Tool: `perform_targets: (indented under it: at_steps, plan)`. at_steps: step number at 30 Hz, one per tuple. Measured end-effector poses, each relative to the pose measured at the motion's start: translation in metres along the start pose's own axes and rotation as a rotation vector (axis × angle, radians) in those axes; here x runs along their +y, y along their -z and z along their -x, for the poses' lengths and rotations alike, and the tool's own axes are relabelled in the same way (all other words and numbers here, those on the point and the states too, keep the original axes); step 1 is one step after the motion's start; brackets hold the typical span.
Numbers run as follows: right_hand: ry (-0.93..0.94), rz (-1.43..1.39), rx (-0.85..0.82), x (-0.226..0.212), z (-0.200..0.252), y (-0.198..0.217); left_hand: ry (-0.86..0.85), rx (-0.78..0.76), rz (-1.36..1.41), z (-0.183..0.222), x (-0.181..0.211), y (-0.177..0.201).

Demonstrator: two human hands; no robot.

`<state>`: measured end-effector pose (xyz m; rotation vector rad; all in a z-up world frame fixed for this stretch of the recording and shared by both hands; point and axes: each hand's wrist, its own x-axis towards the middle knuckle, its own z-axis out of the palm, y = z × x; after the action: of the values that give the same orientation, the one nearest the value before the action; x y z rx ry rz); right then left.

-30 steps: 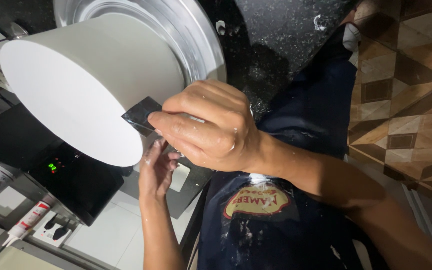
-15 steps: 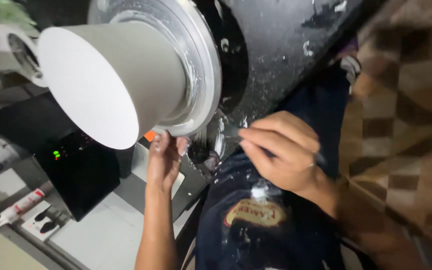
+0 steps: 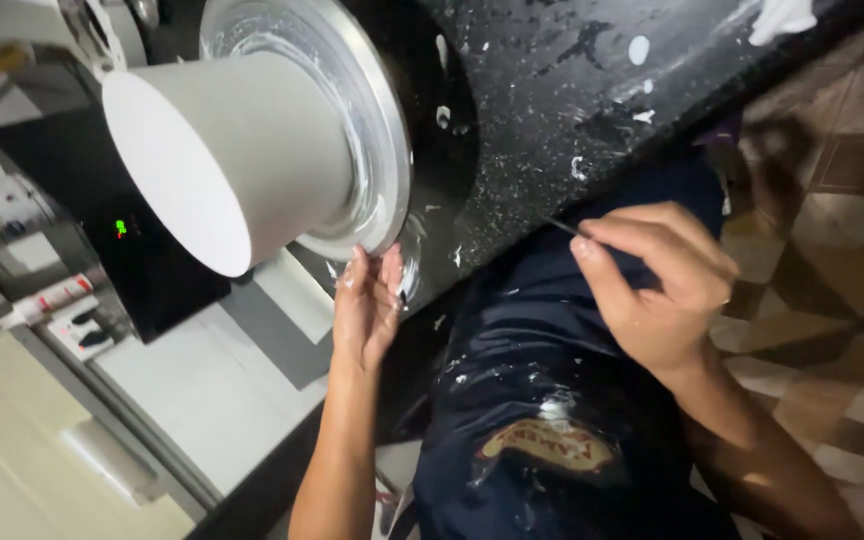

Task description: Smoothing and refining the frosting on a cake using a spatula and a plastic scraper on a rotating turntable.

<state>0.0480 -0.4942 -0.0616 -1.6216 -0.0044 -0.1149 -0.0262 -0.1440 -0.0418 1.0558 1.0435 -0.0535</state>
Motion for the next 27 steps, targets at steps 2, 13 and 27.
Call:
perform_targets:
  at_steps: [2, 13, 27]
  plan:
    - [-0.024, 0.007, -0.031, -0.003, -0.006, 0.005, 0.007, 0.013, 0.013, 0.008, -0.004, -0.007]
    - [-0.021, 0.056, -0.053, -0.021, -0.053, -0.030, 0.267, -0.051, -0.050, 0.022, 0.018, -0.027]
    - [0.138, -0.023, -0.054, -0.019, -0.079, -0.114, 0.084, -0.026, -0.055, -0.002, 0.044, 0.029]
